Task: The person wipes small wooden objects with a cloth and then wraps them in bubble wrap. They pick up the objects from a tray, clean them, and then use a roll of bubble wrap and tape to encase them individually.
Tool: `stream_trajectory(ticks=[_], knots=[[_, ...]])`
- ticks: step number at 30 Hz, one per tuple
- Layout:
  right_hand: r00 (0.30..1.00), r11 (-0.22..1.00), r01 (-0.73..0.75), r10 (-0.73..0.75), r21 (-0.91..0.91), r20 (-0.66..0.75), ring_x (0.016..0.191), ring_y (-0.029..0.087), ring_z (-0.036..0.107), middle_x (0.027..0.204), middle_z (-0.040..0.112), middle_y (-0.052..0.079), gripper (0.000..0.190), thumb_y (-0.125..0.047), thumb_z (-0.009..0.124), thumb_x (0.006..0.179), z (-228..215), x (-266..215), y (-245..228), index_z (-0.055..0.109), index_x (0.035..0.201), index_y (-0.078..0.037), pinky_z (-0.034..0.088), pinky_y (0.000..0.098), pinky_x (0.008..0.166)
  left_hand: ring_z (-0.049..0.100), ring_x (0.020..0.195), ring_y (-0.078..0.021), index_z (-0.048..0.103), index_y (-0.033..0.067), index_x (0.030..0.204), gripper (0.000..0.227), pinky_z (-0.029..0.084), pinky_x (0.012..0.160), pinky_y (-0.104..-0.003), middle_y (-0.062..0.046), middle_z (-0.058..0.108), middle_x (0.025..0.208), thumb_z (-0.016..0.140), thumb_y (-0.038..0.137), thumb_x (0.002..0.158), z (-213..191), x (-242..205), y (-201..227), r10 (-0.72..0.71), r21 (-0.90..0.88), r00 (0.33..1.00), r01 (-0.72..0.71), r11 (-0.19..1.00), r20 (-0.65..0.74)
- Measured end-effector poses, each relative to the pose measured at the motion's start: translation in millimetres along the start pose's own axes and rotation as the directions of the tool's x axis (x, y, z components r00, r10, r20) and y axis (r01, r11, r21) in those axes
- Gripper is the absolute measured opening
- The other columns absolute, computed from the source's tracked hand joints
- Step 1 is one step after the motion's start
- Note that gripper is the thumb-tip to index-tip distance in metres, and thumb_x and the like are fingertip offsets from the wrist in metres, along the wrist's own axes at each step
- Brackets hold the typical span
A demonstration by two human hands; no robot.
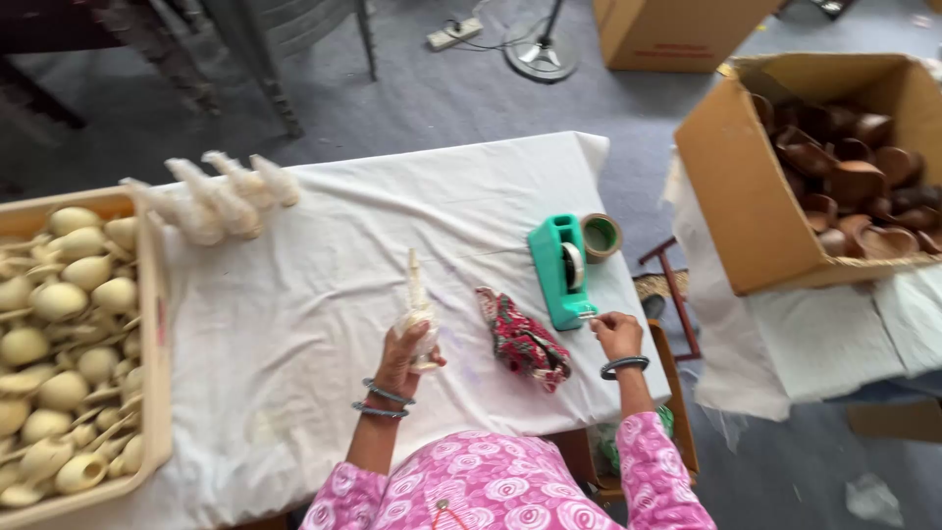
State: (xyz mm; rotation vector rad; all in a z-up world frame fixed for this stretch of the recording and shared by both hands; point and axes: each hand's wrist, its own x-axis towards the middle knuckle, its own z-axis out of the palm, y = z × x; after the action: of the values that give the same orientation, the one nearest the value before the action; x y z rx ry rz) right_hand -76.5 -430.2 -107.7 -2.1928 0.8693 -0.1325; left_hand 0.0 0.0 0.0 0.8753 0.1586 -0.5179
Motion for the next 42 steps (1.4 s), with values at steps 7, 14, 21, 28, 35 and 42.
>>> stream_trajectory(ticks=[7,14,21,28,35,42], knots=[[0.999,0.920,-0.042,0.047,-0.388,0.003,0.078,0.028,0.075,0.082,0.078,0.014,0.019,-0.024,0.083,0.075,-2,11,22,0.084,0.086,-0.009,0.059,0.0399,0.080,0.066,0.064,-0.0141,0.056,0.0002,0.118,0.048,0.063,0.061,-0.036,-0.005,0.063,0.083,0.076,0.031,0.087,2,-6,12,0.040,-0.049,0.998,-0.038,0.998,0.053],[0.936,0.941,-0.111,-0.009,0.319,0.353,0.067,0.017,0.066,0.079,0.075,0.011,0.019,-0.014,0.078,0.087,-3,-41,-71,0.078,0.096,0.002,0.056,0.0324,0.063,0.065,0.063,-0.0153,0.056,0.0013,0.120,0.047,0.062,0.060,-0.037,-0.006,0.064,0.085,0.076,0.028,0.087,-5,-10,12,0.048,-0.049,0.993,-0.043,0.998,0.109],[0.593,0.753,0.071,-0.560,0.655,0.579,0.071,0.010,0.064,0.080,0.071,0.005,0.022,-0.017,0.076,0.094,17,-95,-250,0.075,0.098,0.004,0.054,0.0261,0.064,0.066,0.065,-0.0148,0.056,0.0000,0.123,0.050,0.063,0.062,-0.036,-0.007,0.063,0.085,0.076,0.030,0.088,8,-17,17,0.028,-0.021,0.988,-0.025,0.999,0.153],[0.509,0.781,-0.033,-0.524,0.624,0.683,0.075,0.009,0.063,0.085,0.071,0.005,0.024,-0.016,0.076,0.093,48,-98,-282,0.073,0.103,0.005,0.054,0.0256,0.067,0.067,0.068,-0.0140,0.056,0.0006,0.123,0.052,0.063,0.059,-0.035,-0.006,0.064,0.087,0.077,0.031,0.086,7,-20,20,0.033,0.006,0.993,-0.034,0.999,0.115],[0.504,0.846,-0.080,-0.423,0.528,0.753,0.069,0.009,0.065,0.082,0.072,0.005,0.025,-0.020,0.082,0.087,65,-94,-275,0.065,0.095,-0.002,0.055,0.0251,0.064,0.066,0.067,-0.0138,0.056,0.0019,0.123,0.053,0.062,0.059,-0.035,-0.005,0.064,0.085,0.077,0.033,0.086,6,-20,16,0.024,-0.007,0.988,-0.023,1.000,0.152],[0.574,0.834,-0.078,-0.410,0.546,0.709,0.061,0.007,0.058,0.077,0.070,0.003,0.029,-0.026,0.084,0.085,60,-110,-276,0.066,0.088,-0.004,0.050,0.0224,0.056,0.066,0.066,-0.0146,0.057,0.0009,0.120,0.048,0.062,0.061,-0.035,-0.006,0.064,0.087,0.074,0.035,0.091,6,-24,12,-0.015,-0.127,0.979,0.042,0.991,0.203]])
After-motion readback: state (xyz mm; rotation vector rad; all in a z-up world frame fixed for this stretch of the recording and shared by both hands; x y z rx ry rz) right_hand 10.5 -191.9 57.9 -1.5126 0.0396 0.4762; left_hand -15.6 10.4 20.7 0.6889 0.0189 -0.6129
